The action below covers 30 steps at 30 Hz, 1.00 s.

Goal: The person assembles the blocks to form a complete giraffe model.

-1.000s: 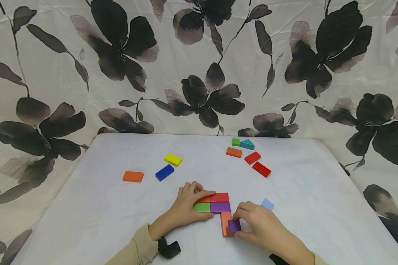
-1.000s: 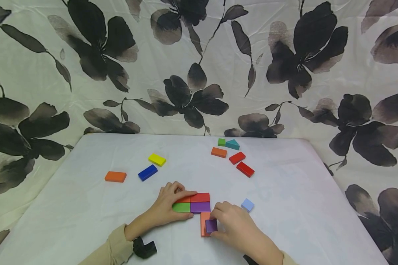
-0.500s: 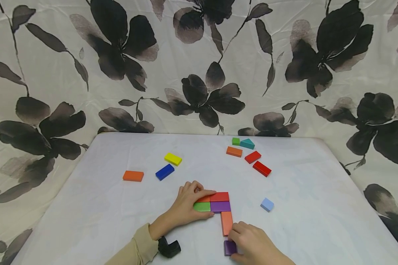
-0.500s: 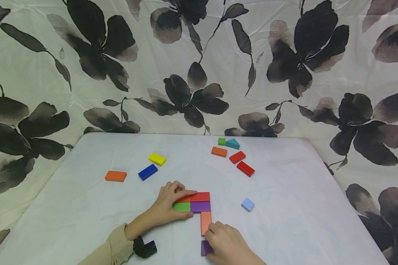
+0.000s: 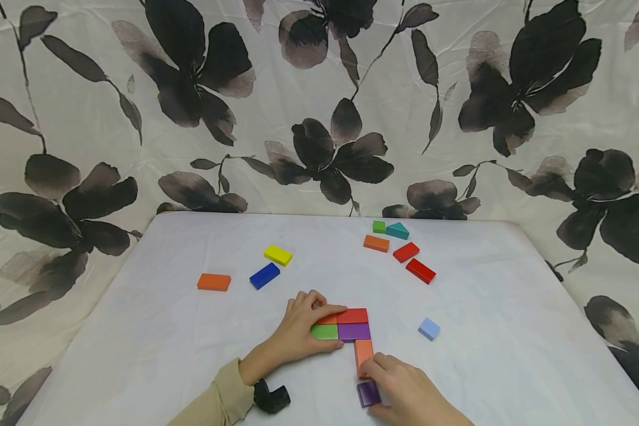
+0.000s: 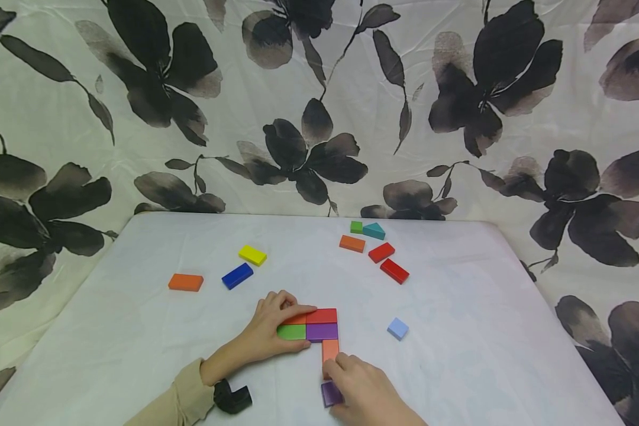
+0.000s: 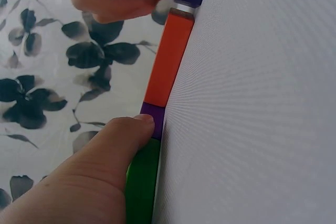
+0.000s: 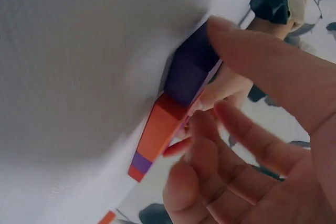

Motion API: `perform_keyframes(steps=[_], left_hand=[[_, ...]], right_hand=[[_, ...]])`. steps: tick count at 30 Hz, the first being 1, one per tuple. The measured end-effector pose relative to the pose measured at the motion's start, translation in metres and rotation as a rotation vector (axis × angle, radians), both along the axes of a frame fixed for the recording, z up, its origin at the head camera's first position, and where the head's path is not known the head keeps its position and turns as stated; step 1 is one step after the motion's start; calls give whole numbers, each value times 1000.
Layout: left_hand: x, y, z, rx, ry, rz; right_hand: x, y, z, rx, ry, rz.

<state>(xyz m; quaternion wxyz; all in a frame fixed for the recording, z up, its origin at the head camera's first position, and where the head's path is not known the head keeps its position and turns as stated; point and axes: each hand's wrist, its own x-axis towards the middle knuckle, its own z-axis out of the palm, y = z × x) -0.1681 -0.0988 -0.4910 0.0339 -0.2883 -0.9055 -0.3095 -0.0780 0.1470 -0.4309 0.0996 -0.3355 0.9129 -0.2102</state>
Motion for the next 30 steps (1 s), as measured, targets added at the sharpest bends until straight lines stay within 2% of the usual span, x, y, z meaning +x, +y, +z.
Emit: perform_keyframes(steps=[4, 7, 12, 19, 30], left_hand=[[0, 0, 0, -2, 4, -1], [0, 0, 0, -3, 7, -1], [0, 0, 0, 0, 7, -1], [0, 0, -1, -2, -5, 2], [1, 0, -1, 11, 0, -2]], right_hand=[[-2, -1, -1, -23, 25, 54], [-3, -2, -3, -35, 30, 62], [-4, -3, -4, -28, 3, 25], [-8, -3, -2, -17, -139, -53], [-11, -3, 0, 20, -173, -99]])
